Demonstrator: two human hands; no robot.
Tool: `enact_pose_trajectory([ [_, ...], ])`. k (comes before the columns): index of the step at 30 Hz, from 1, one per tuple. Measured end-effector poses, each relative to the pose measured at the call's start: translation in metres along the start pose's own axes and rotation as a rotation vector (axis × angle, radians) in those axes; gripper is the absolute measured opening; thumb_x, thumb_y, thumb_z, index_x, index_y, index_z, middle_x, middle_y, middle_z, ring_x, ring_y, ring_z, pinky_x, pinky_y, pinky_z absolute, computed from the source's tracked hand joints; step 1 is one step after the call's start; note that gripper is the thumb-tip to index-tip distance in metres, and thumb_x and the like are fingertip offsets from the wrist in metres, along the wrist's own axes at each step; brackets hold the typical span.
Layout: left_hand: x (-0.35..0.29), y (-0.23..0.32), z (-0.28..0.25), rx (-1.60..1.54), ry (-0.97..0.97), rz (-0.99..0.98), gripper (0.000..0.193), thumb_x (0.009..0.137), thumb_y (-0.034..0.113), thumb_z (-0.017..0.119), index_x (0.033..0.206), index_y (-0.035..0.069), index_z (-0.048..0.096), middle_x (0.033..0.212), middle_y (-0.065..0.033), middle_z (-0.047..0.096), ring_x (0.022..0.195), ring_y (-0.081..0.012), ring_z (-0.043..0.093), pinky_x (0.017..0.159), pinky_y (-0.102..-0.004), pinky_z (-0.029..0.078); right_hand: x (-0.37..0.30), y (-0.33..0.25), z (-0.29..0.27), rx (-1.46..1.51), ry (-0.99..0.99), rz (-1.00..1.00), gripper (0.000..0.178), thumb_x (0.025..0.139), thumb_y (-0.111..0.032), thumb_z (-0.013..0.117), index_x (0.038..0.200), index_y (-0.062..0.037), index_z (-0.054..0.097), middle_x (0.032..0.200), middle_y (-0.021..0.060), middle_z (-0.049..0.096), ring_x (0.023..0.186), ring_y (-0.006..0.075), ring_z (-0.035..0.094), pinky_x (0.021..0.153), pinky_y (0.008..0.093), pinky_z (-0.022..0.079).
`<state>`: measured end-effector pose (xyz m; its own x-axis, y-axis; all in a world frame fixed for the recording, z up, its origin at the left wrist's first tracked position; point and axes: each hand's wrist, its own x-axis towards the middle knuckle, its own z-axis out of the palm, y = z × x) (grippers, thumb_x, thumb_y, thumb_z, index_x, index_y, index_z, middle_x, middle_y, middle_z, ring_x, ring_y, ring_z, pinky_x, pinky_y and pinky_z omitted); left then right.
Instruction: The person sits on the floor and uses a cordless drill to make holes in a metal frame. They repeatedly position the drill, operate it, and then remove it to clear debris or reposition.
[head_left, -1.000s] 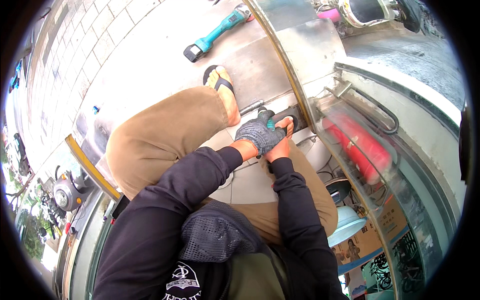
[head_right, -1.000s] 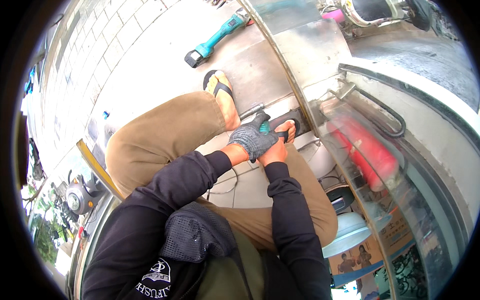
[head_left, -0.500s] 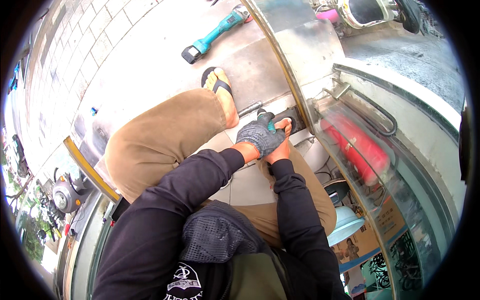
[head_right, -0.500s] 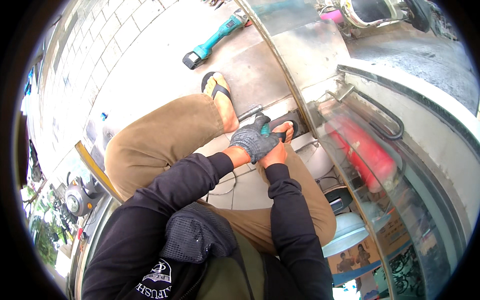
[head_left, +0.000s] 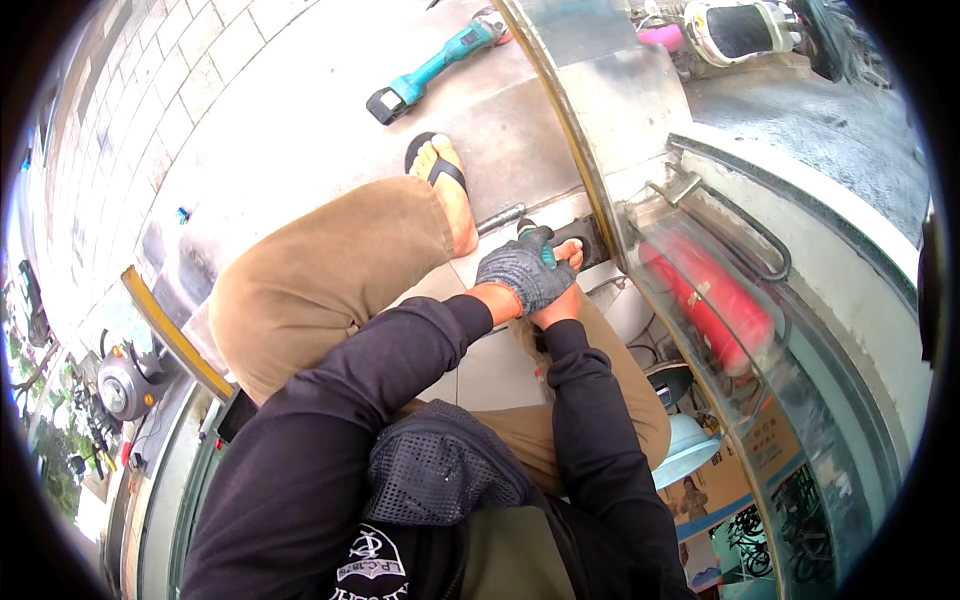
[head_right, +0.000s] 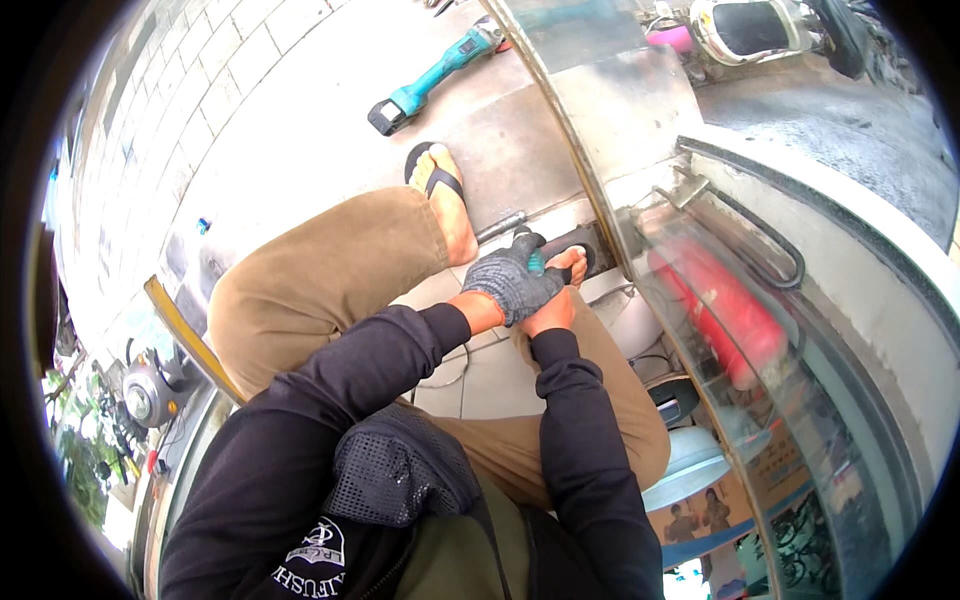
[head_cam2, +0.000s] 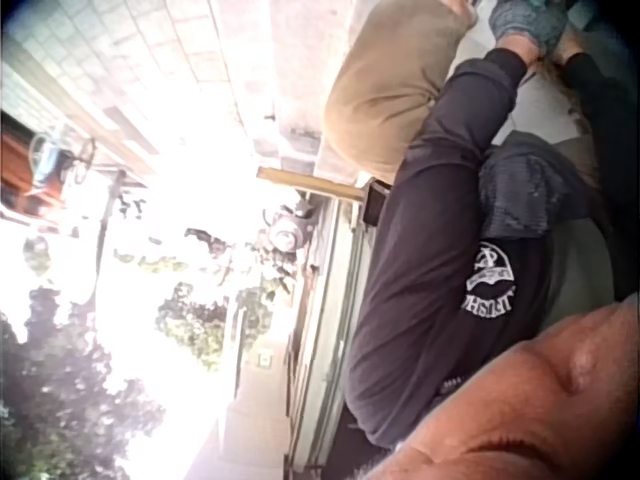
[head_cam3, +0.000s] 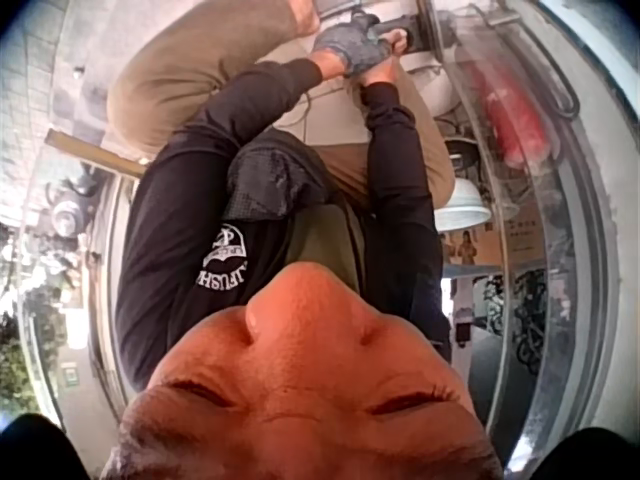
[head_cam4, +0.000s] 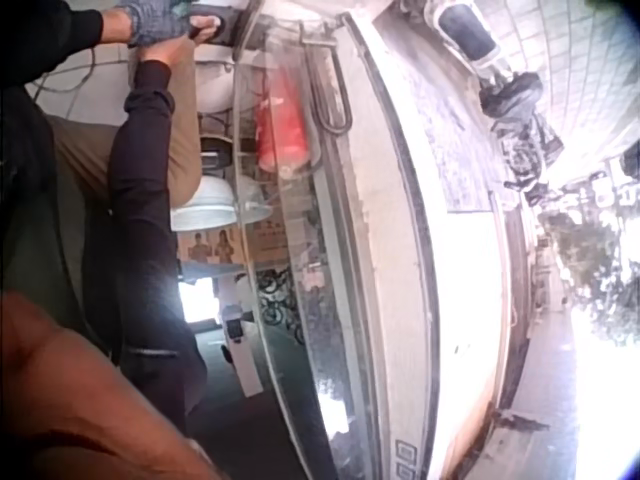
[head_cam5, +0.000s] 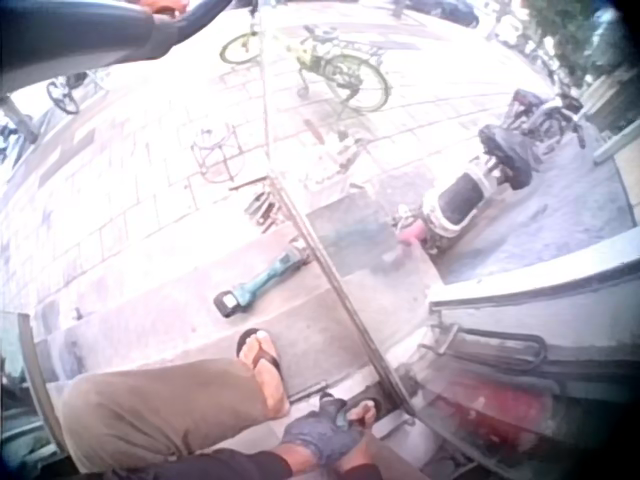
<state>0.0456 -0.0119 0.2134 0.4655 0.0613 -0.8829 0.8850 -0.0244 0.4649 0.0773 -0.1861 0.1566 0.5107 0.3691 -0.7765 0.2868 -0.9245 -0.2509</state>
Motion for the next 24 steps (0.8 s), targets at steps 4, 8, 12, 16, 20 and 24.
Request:
enact_pose_trajectory([
  [4,0.0,0.003,-0.001,0.007,-0.013,-0.006,0.087,0.091,0.062,0.062,0.157,0.006,0.053,0.14,-0.0319,0.069,0.128,-0.0454,0.069,0.107,-0.0491,0.056,0.008,0.011,0.008,-0.087,0.036,-0.063,0.07,0.085,-0.047,0.085,0.137,-0.0054,0.064,0.114,0.0269,0.077,0.111,0.0443,0.075,0.094,0.0523,0.059],
  [8,0.0,-0.004,0.002,0.02,0.029,0.055,0.084,0.09,0.057,0.065,0.155,0.005,0.055,0.135,-0.0309,0.071,0.127,-0.0455,0.07,0.108,-0.0486,0.055,0.01,0.006,0.008,-0.102,-0.013,-0.037,0.08,0.082,-0.041,0.086,0.15,-0.0094,0.056,0.136,0.0329,0.066,0.128,0.0482,0.065,0.107,0.0529,0.054],
  [12,0.007,-0.005,0.005,0.006,0.035,0.019,0.084,0.089,0.058,0.066,0.154,0.005,0.056,0.133,-0.031,0.072,0.124,-0.0458,0.071,0.106,-0.0486,0.056,0.007,-0.001,-0.007,0.014,-0.051,0.006,0.077,0.075,-0.045,0.092,0.136,-0.0049,0.065,0.112,0.0249,0.08,0.109,0.0431,0.077,0.093,0.0509,0.06],
  [16,0.011,-0.006,0.006,0.016,0.035,0.013,0.088,0.089,0.061,0.065,0.155,0.004,0.056,0.135,-0.0311,0.071,0.121,-0.0455,0.073,0.102,-0.0488,0.058,0.014,0.002,-0.004,-0.021,-0.067,-0.013,0.081,0.079,-0.042,0.089,0.147,-0.0099,0.058,0.134,0.0307,0.067,0.127,0.0481,0.064,0.106,0.0528,0.054],
  [20,0.002,0.0,0.001,0.048,0.015,0.05,0.089,0.09,0.062,0.065,0.156,0.003,0.055,0.136,-0.0325,0.07,0.12,-0.0455,0.073,0.101,-0.0486,0.059,0.011,0.001,-0.003,-0.082,-0.077,-0.014,0.089,0.081,-0.041,0.087,0.156,-0.0108,0.05,0.15,0.0349,0.056,0.141,0.0514,0.054,0.115,0.0535,0.049],
  [24,-0.004,0.002,0.001,0.14,0.02,0.081,0.086,0.099,0.074,0.052,0.15,0.005,0.06,0.133,-0.0263,0.072,0.123,-0.0427,0.072,0.105,-0.0487,0.056,0.007,-0.006,-0.006,-0.14,-0.087,-0.015,0.1,0.082,-0.042,0.087,0.163,-0.0072,0.041,0.158,0.0377,0.047,0.149,0.0532,0.044,0.12,0.0531,0.045],
])
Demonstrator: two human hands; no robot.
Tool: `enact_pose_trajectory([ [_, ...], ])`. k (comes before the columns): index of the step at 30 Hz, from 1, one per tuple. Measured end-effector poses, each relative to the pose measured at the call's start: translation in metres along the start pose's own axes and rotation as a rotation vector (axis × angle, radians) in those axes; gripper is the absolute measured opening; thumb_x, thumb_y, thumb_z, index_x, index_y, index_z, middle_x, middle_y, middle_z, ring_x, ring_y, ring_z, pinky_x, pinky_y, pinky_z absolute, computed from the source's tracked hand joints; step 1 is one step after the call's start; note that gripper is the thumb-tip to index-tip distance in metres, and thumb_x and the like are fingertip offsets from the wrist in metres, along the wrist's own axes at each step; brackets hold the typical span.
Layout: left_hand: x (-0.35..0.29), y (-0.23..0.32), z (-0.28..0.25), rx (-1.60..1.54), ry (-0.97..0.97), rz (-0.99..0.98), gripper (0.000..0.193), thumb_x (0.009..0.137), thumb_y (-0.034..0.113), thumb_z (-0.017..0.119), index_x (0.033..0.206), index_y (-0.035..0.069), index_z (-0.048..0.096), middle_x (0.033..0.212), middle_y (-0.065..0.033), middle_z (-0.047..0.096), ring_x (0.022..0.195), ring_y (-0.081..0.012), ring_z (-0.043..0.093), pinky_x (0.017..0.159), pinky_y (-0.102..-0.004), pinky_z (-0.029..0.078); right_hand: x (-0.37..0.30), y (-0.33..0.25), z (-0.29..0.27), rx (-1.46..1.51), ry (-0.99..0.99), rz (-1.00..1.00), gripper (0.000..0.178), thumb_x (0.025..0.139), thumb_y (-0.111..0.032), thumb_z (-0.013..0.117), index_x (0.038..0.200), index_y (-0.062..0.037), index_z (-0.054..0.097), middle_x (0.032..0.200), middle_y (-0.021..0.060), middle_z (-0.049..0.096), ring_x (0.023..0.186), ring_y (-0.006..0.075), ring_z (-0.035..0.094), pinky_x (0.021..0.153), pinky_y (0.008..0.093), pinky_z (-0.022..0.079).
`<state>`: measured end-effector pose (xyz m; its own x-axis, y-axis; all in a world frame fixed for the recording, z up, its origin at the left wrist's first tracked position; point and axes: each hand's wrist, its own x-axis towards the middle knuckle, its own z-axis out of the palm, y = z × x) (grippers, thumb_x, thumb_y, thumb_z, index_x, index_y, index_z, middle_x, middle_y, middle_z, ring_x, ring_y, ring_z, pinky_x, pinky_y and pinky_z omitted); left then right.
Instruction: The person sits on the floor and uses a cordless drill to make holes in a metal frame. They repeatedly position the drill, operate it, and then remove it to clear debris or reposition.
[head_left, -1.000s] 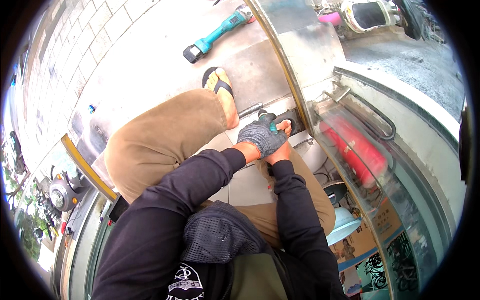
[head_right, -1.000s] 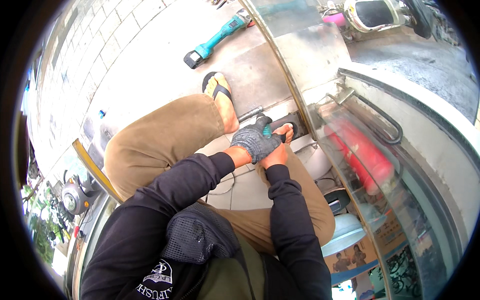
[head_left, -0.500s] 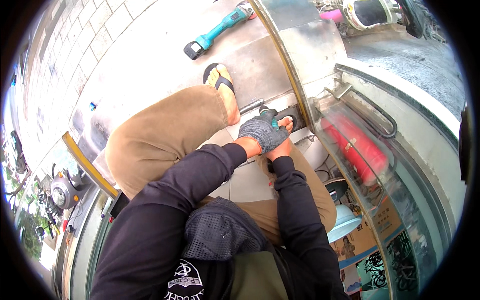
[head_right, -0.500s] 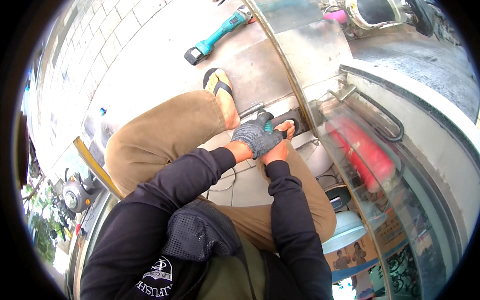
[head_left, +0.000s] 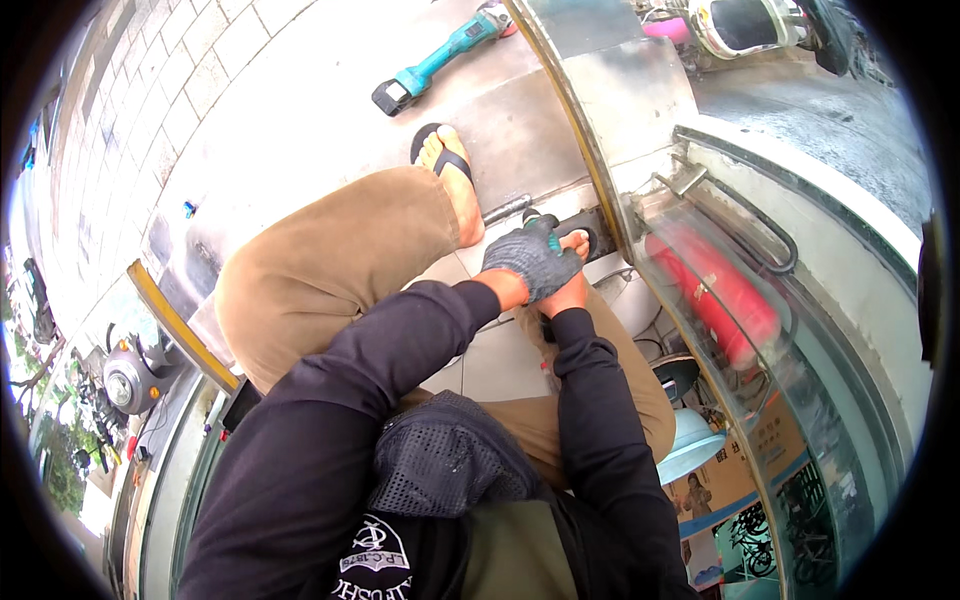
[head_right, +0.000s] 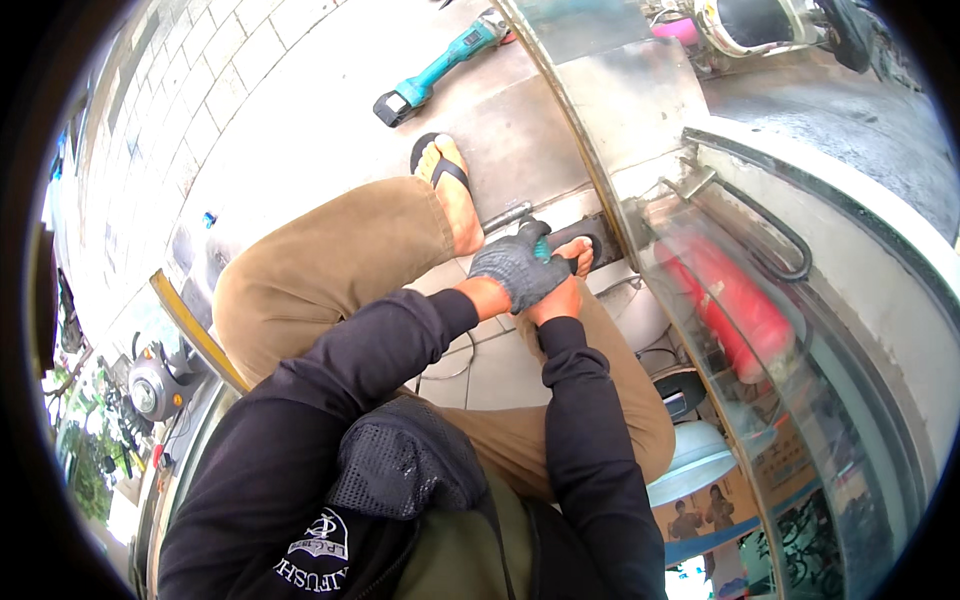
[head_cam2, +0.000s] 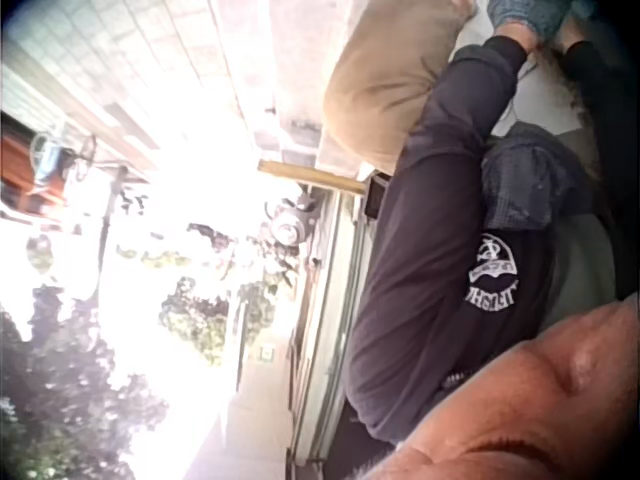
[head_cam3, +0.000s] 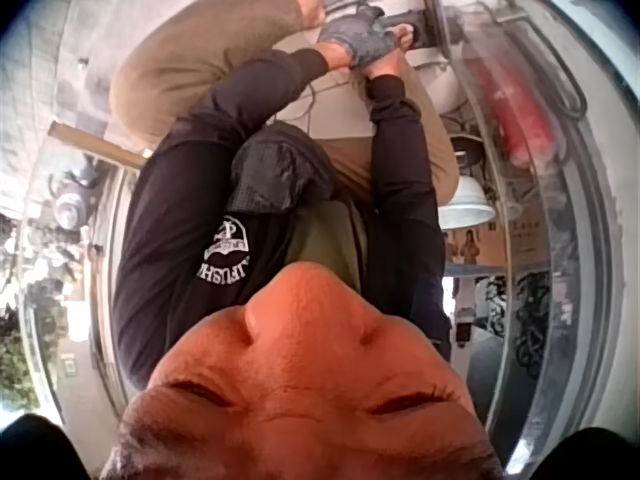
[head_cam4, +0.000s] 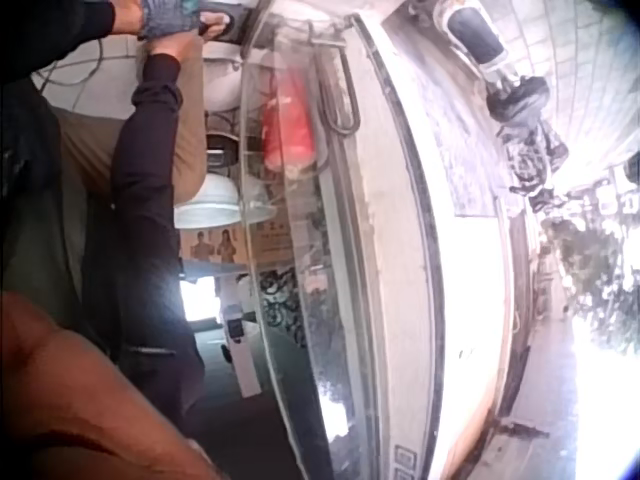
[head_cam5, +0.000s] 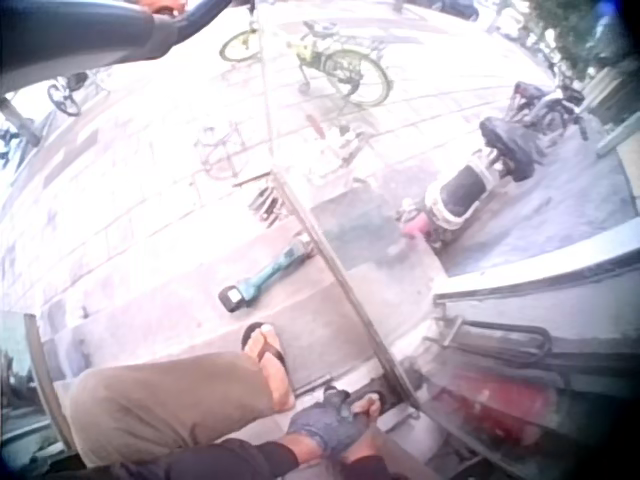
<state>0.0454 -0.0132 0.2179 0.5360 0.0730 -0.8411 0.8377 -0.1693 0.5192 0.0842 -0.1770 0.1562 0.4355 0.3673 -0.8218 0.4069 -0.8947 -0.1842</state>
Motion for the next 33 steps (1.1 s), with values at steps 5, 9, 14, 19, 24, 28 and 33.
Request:
enact_pose_trajectory([
  [5,0.012,0.001,0.004,-0.089,-0.078,-0.158,0.058,0.103,0.066,0.049,0.149,0.035,0.064,0.153,-0.0223,0.06,0.133,-0.0434,0.066,0.109,-0.0483,0.054,0.013,0.012,0.011,0.094,-0.064,-0.007,0.112,0.083,-0.045,0.087,0.167,-0.0016,0.028,0.164,0.0407,0.036,0.154,0.0551,0.034,0.125,0.0529,0.038],
  [9,-0.007,0.006,-0.007,0.029,-0.063,0.003,0.058,0.102,0.065,0.049,0.15,0.035,0.064,0.15,-0.0228,0.061,0.129,-0.0435,0.068,0.108,-0.0506,0.055,0.002,0.011,0.009,0.086,-0.053,0.009,0.112,0.082,-0.046,0.087,0.165,-0.0008,0.027,0.161,0.0401,0.037,0.151,0.0545,0.035,0.124,0.0528,0.038],
  [14,0.005,-0.002,0.005,0.034,-0.017,0.023,0.059,0.102,0.067,0.049,0.147,0.033,0.065,0.15,-0.0238,0.06,0.131,-0.0442,0.067,0.108,-0.0504,0.054,0.001,0.008,0.006,0.093,-0.05,0.012,0.112,0.081,-0.047,0.087,0.163,0.0002,0.027,0.157,0.0394,0.038,0.148,0.0537,0.037,0.122,0.0526,0.038],
  [19,0.021,-0.015,0.018,-0.078,-0.008,-0.082,0.072,0.096,0.065,0.057,0.147,0.015,0.064,0.145,-0.0267,0.065,0.128,-0.0447,0.069,0.107,-0.0492,0.056,0.0,-0.001,0.004,0.078,0.119,-0.045,0.112,0.081,-0.049,0.087,0.161,0.0012,0.027,0.153,0.0387,0.039,0.145,0.0529,0.039,0.121,0.0525,0.038],
  [24,0.012,-0.01,0.013,-0.068,0.042,-0.015,0.082,0.09,0.055,0.065,0.152,0.002,0.059,0.139,-0.0288,0.071,0.124,-0.0442,0.072,0.107,-0.0476,0.057,-0.007,-0.016,-0.019,0.101,-0.181,0.077,0.131,0.083,-0.05,0.086,0.171,0.0057,0.007,0.171,0.0454,0.017,0.162,0.0574,0.019,0.133,0.0531,0.025],
  [28,0.01,-0.005,0.01,-0.068,0.022,-0.014,0.086,0.091,0.057,0.064,0.154,-0.001,0.057,0.137,-0.0326,0.07,0.124,-0.0444,0.072,0.107,-0.0468,0.057,-0.003,0.0,0.002,0.112,-0.085,0.086,0.132,0.08,-0.047,0.089,0.171,0.0055,0.01,0.17,0.0452,0.019,0.161,0.0578,0.021,0.133,0.0536,0.027],
  [33,0.005,0.002,0.004,-0.051,-0.007,-0.024,0.089,0.091,0.064,0.062,0.151,-0.001,0.059,0.135,-0.0318,0.071,0.122,-0.0442,0.073,0.103,-0.047,0.058,-0.007,-0.01,-0.005,0.05,-0.082,0.064,0.128,0.078,-0.047,0.09,0.17,0.0051,0.017,0.169,0.0439,0.024,0.159,0.0566,0.026,0.131,0.0532,0.03],
])
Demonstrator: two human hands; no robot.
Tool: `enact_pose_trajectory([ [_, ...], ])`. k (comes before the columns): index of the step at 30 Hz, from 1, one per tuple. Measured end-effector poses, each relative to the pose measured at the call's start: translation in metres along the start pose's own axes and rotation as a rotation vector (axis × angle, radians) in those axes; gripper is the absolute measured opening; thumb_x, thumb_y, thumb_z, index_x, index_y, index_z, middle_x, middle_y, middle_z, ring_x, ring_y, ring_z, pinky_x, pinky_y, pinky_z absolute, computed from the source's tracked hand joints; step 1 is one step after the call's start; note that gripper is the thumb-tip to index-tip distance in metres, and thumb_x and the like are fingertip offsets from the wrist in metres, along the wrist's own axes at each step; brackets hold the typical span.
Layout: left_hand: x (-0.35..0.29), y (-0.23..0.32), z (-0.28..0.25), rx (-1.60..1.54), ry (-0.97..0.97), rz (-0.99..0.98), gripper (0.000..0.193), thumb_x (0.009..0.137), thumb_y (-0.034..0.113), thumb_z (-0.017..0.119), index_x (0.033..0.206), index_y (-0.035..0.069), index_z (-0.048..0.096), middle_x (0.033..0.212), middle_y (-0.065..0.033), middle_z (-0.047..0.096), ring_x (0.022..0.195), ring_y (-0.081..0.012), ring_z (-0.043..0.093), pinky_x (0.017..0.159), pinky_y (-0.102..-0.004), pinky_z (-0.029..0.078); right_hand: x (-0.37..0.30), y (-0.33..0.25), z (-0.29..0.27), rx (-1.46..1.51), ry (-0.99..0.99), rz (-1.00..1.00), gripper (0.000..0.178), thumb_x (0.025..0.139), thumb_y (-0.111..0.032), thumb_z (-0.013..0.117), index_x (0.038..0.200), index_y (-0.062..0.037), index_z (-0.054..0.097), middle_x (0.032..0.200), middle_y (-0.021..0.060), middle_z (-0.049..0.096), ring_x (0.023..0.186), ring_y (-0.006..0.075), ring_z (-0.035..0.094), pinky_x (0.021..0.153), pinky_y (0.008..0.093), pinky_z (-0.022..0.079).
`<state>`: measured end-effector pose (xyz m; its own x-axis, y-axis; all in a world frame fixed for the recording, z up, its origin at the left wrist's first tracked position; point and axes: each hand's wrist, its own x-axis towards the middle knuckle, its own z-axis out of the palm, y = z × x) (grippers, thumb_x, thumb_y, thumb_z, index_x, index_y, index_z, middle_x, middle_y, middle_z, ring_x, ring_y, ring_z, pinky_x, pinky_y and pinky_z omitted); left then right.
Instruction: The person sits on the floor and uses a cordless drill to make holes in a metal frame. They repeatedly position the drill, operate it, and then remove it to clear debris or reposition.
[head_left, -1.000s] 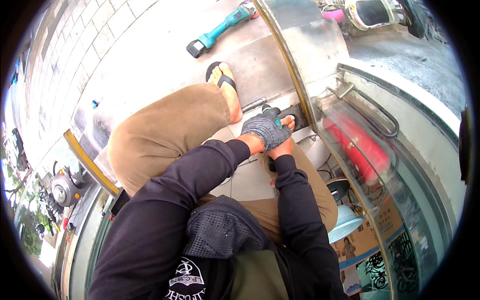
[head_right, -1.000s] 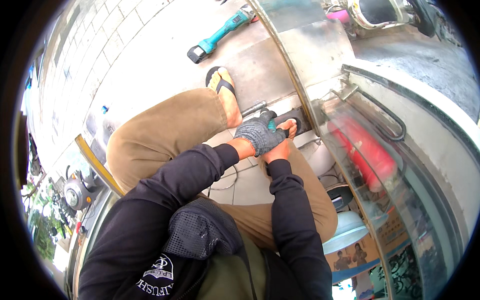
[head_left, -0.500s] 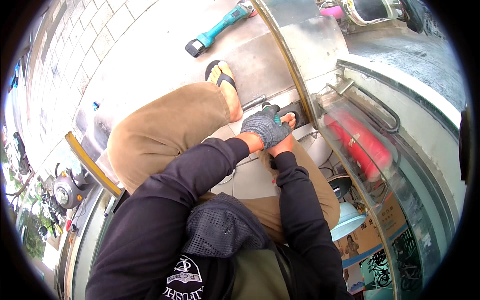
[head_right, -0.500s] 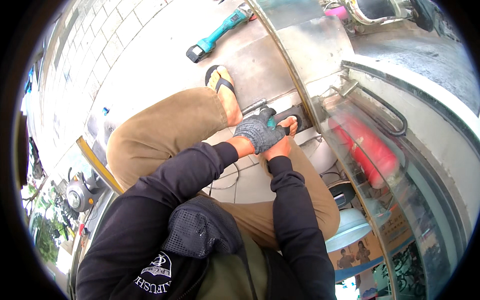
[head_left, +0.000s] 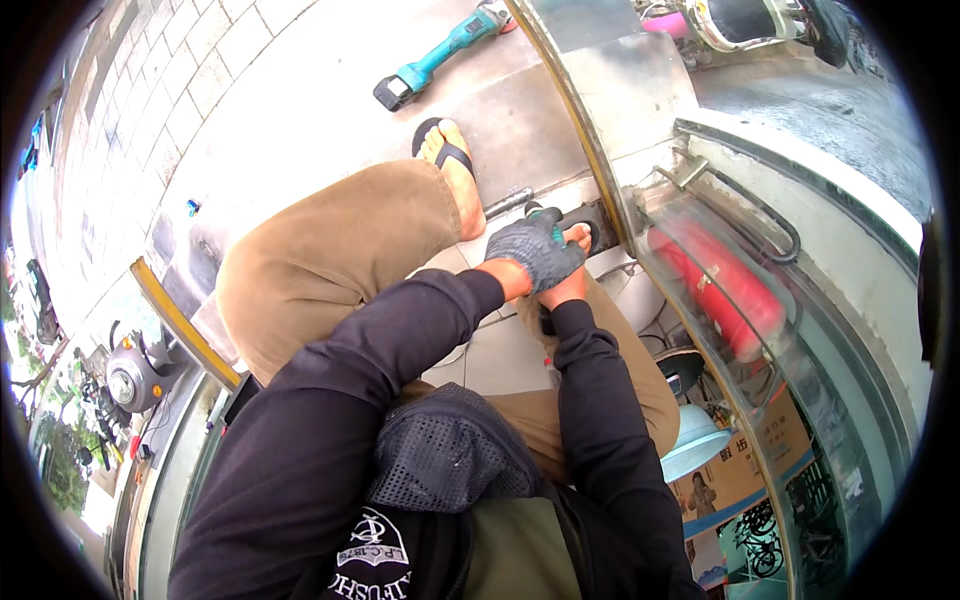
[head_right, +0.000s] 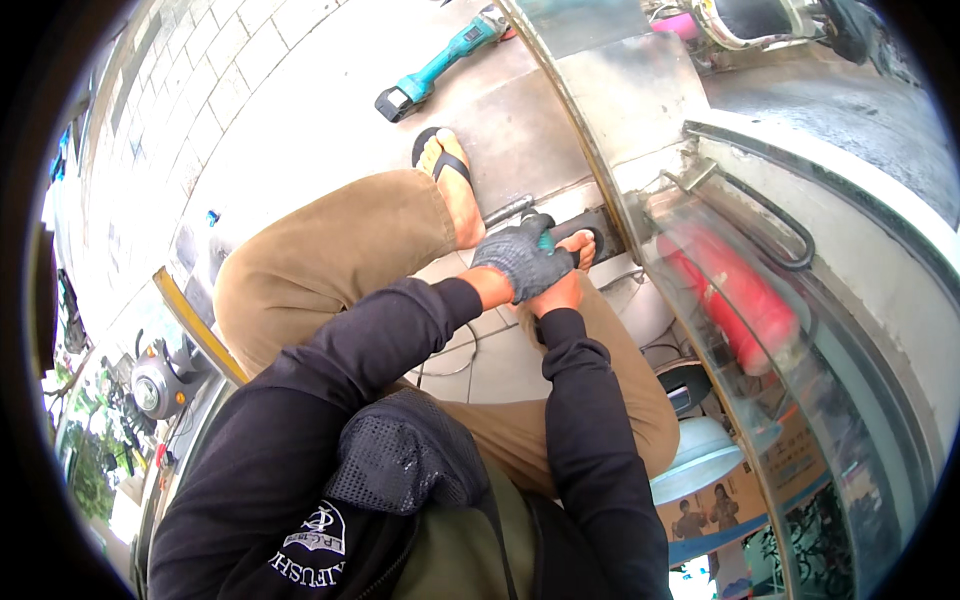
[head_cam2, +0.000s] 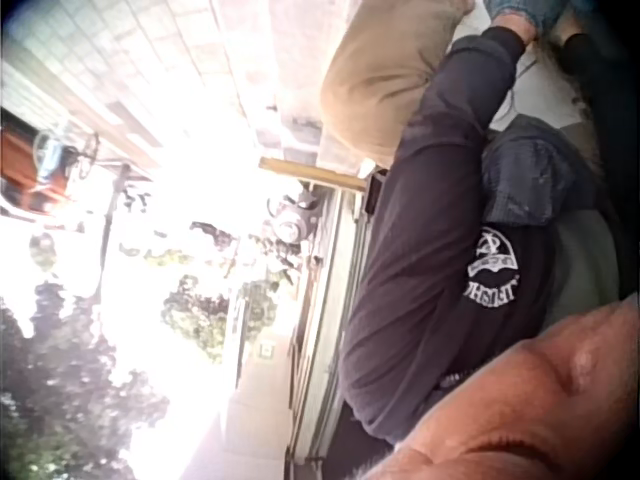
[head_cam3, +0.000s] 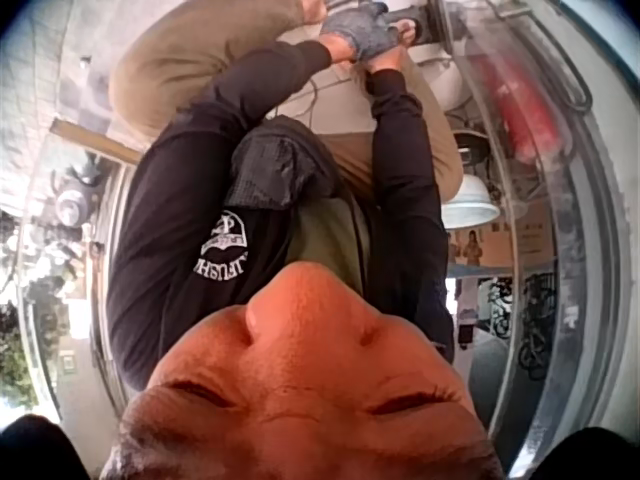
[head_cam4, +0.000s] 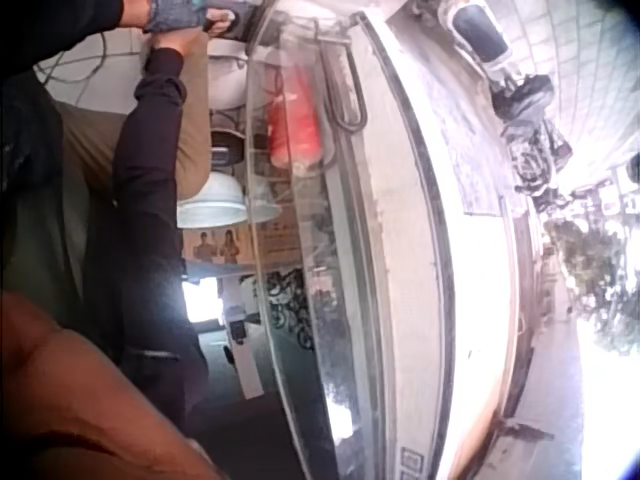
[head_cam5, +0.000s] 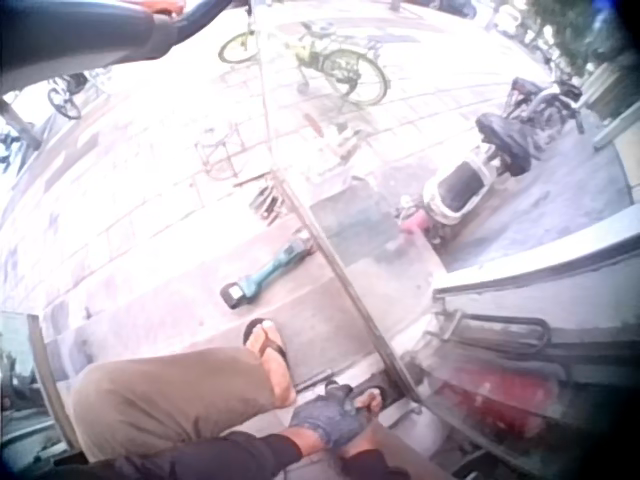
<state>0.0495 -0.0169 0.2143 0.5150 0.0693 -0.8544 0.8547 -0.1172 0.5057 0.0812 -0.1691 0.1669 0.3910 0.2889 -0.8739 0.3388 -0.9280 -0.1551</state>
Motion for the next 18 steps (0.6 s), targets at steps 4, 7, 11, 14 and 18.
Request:
enact_pose_trajectory([
  [4,-0.002,-0.003,0.0,0.058,0.006,0.071,0.088,0.093,0.065,0.059,0.156,0.004,0.056,0.138,-0.0277,0.071,0.122,-0.0435,0.073,0.104,-0.0476,0.058,0.002,0.004,0.0,0.017,0.024,-0.065,0.125,0.077,-0.046,0.091,0.167,0.0047,0.023,0.167,0.0431,0.029,0.157,0.0548,0.031,0.129,0.0521,0.033],
  [7,-0.001,-0.005,0.003,-0.033,-0.013,-0.043,0.086,0.093,0.063,0.06,0.157,0.006,0.055,0.14,-0.027,0.071,0.123,-0.0433,0.073,0.106,-0.0474,0.057,0.003,0.002,0.0,0.048,0.045,-0.072,0.119,0.077,-0.045,0.091,0.165,0.0042,0.027,0.165,0.0418,0.032,0.153,0.0532,0.037,0.127,0.052,0.036],
  [11,0.004,-0.002,0.005,-0.004,0.001,-0.028,0.084,0.093,0.061,0.061,0.156,0.006,0.056,0.142,-0.0271,0.069,0.126,-0.0429,0.071,0.108,-0.0466,0.056,0.016,0.022,0.017,0.205,0.119,-0.083,0.114,0.078,-0.042,0.091,0.163,0.003,0.031,0.162,0.0414,0.036,0.149,0.0532,0.042,0.124,0.0532,0.039],
  [14,0.008,-0.008,0.011,-0.001,0.019,-0.026,0.082,0.093,0.059,0.06,0.156,0.006,0.057,0.143,-0.0268,0.069,0.127,-0.0429,0.071,0.109,-0.0465,0.056,0.015,0.021,0.02,0.113,0.096,-0.057,0.108,0.078,-0.042,0.09,0.161,0.0028,0.037,0.158,0.0414,0.041,0.146,0.0533,0.043,0.123,0.0541,0.04],
  [18,0.011,-0.013,0.014,-0.017,0.047,-0.039,0.079,0.093,0.057,0.061,0.155,0.007,0.058,0.141,-0.0258,0.07,0.125,-0.0434,0.071,0.109,-0.0468,0.056,0.009,0.016,0.013,0.132,0.111,-0.101,0.095,0.08,-0.043,0.088,0.156,-0.0014,0.049,0.156,0.0421,0.044,0.148,0.0541,0.041,0.125,0.0542,0.036],
])
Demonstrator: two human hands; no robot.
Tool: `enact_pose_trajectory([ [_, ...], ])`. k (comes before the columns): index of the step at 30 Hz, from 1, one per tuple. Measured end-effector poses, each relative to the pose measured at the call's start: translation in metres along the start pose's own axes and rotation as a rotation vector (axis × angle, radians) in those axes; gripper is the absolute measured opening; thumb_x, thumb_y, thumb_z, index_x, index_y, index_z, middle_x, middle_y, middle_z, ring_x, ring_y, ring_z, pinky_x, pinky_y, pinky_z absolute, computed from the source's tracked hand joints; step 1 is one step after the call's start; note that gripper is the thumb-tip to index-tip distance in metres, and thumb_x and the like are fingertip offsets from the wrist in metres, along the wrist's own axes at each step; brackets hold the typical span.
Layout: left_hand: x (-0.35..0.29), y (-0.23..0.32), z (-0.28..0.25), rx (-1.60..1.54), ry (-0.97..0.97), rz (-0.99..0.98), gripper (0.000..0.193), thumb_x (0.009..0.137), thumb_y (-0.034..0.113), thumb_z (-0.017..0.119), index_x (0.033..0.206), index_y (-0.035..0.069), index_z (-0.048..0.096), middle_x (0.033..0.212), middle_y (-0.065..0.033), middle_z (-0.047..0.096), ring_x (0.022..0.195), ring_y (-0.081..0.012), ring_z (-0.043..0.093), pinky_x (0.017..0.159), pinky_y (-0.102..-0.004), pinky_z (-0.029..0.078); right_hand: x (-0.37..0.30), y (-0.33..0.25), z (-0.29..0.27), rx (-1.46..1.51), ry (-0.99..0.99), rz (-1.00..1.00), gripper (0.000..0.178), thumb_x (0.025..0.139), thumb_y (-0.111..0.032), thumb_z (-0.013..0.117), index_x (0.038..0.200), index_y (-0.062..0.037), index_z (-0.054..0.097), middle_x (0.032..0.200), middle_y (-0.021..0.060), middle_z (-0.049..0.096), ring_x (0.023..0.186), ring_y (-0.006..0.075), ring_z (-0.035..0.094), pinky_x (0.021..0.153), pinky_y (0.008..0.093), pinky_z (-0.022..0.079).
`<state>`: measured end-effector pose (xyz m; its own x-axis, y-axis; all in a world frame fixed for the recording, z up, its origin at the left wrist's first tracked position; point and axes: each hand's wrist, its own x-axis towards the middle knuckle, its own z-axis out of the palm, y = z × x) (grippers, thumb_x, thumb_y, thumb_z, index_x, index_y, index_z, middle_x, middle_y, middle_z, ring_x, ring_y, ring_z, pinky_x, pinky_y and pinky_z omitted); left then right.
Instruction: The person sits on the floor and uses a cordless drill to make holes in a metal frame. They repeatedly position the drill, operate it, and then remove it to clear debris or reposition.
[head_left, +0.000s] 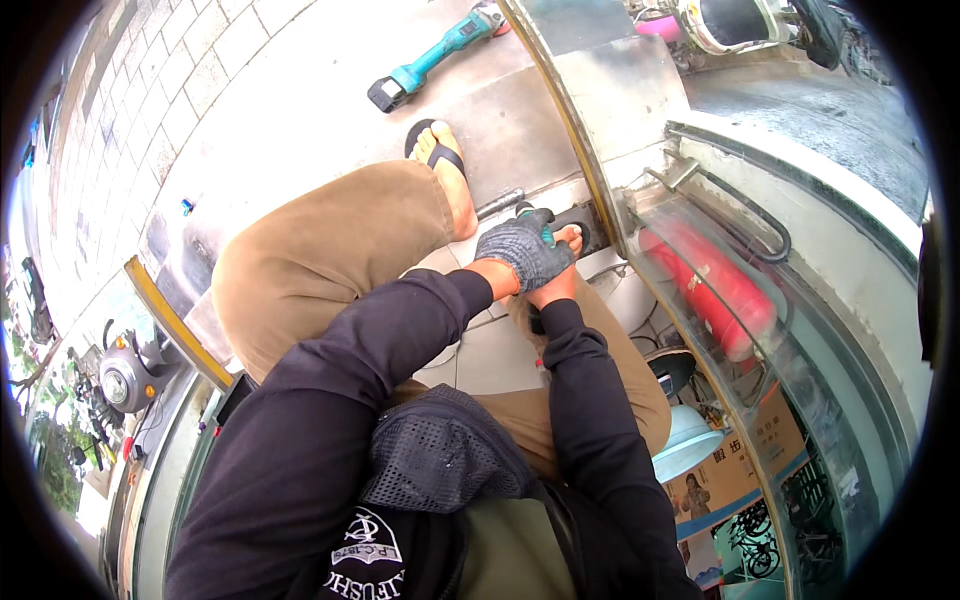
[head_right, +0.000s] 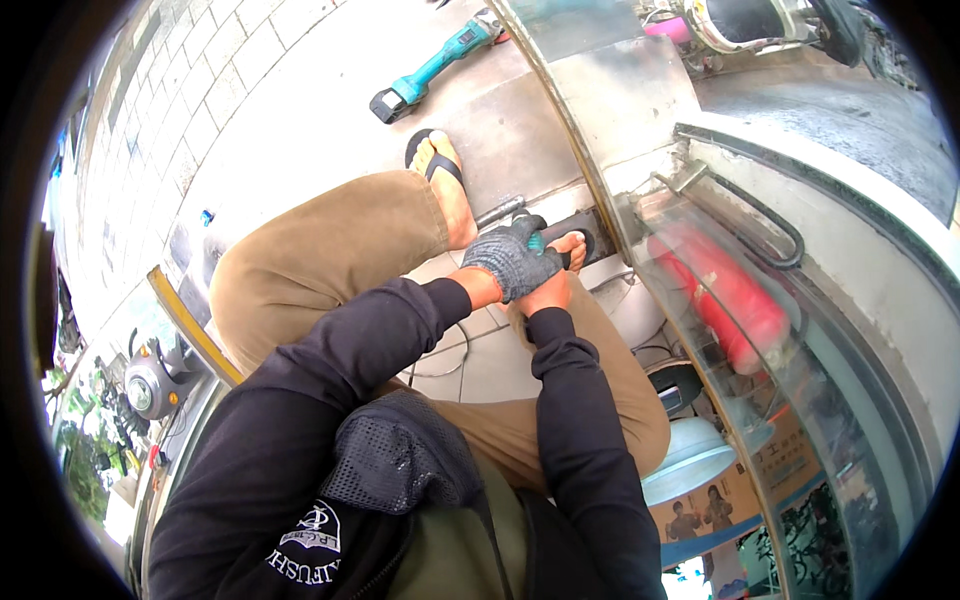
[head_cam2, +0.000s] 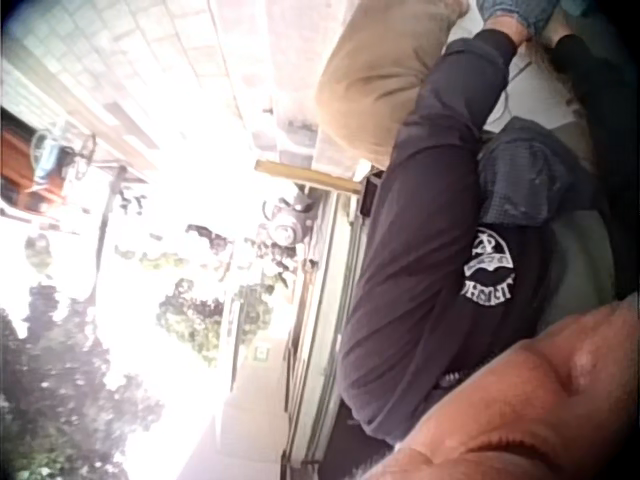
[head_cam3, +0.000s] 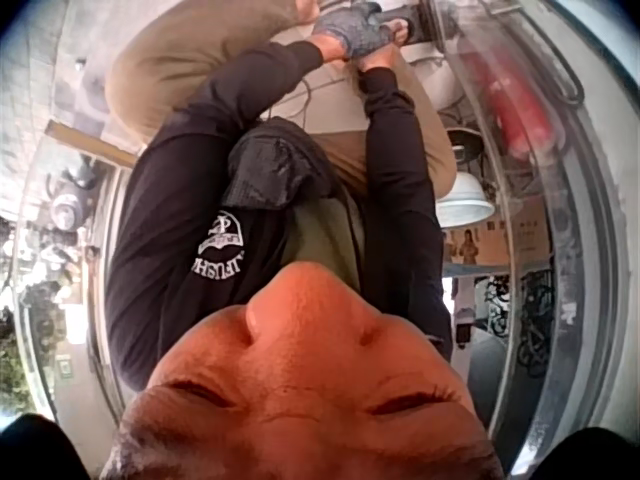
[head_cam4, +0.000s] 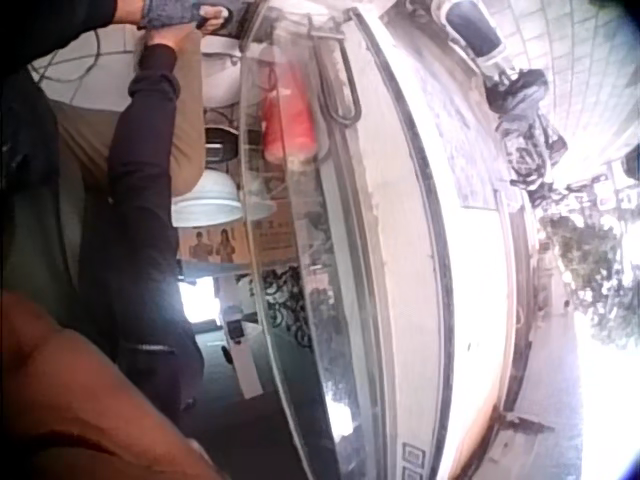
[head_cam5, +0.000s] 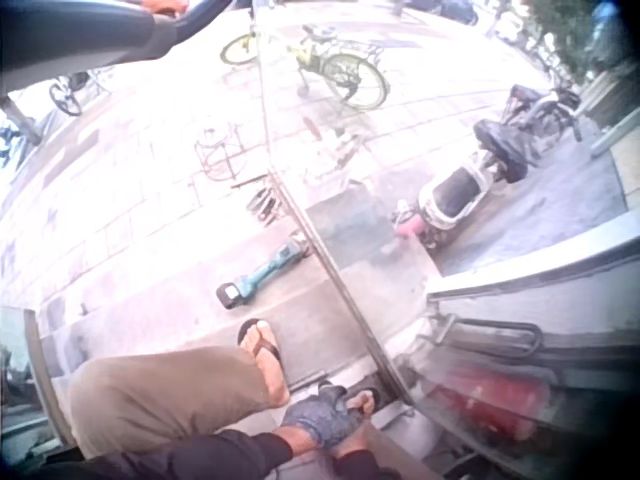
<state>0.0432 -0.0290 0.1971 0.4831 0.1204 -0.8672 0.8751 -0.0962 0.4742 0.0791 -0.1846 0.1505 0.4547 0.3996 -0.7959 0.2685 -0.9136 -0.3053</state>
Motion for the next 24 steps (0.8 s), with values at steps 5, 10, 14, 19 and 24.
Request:
enact_pose_trajectory([
  [5,-0.001,0.0,0.002,-0.007,0.027,0.047,0.078,0.092,0.056,0.062,0.151,0.005,0.061,0.137,-0.0292,0.071,0.124,-0.0444,0.072,0.106,-0.048,0.057,0.003,0.008,0.012,-0.094,0.098,-0.042,0.075,0.082,-0.042,0.088,0.141,-0.0064,0.06,0.13,0.0301,0.067,0.123,0.0465,0.064,0.104,0.0516,0.052],
  [10,-0.01,0.006,-0.009,0.08,-0.029,0.088,0.079,0.096,0.071,0.056,0.15,0.014,0.064,0.148,-0.0237,0.065,0.131,-0.0416,0.068,0.11,-0.0482,0.054,-0.007,-0.021,-0.018,-0.112,-0.081,0.037,0.108,0.08,-0.042,0.089,0.164,-0.0012,0.036,0.164,0.0422,0.035,0.154,0.0549,0.034,0.128,0.0511,0.034],
  [14,0.001,-0.004,0.008,0.062,-0.026,0.025,0.06,0.101,0.068,0.05,0.147,0.031,0.067,0.147,-0.0206,0.062,0.132,-0.0424,0.066,0.11,-0.0505,0.053,-0.005,-0.003,0.006,-0.118,0.089,-0.04,0.114,0.079,-0.041,0.09,0.166,0.0019,0.029,0.164,0.0428,0.033,0.155,0.0545,0.034,0.128,0.0512,0.035],
  [19,-0.019,0.012,-0.016,0.129,-0.06,0.091,0.054,0.103,0.066,0.048,0.144,0.037,0.068,0.148,-0.0194,0.061,0.134,-0.041,0.065,0.111,-0.0505,0.052,0.017,0.042,0.034,-0.234,0.221,-0.181,0.115,0.08,-0.041,0.09,0.166,0.0025,0.027,0.16,0.0426,0.038,0.153,0.0541,0.036,0.127,0.0523,0.036],
  [24,-0.016,0.008,-0.012,0.106,-0.058,0.052,0.053,0.103,0.066,0.048,0.143,0.039,0.068,0.15,-0.0183,0.061,0.135,-0.0407,0.064,0.113,-0.0495,0.052,0.002,-0.001,0.003,-0.123,-0.007,-0.053,0.109,0.08,-0.043,0.089,0.163,0.0024,0.035,0.159,0.0411,0.042,0.15,0.0542,0.039,0.126,0.053,0.037],
])
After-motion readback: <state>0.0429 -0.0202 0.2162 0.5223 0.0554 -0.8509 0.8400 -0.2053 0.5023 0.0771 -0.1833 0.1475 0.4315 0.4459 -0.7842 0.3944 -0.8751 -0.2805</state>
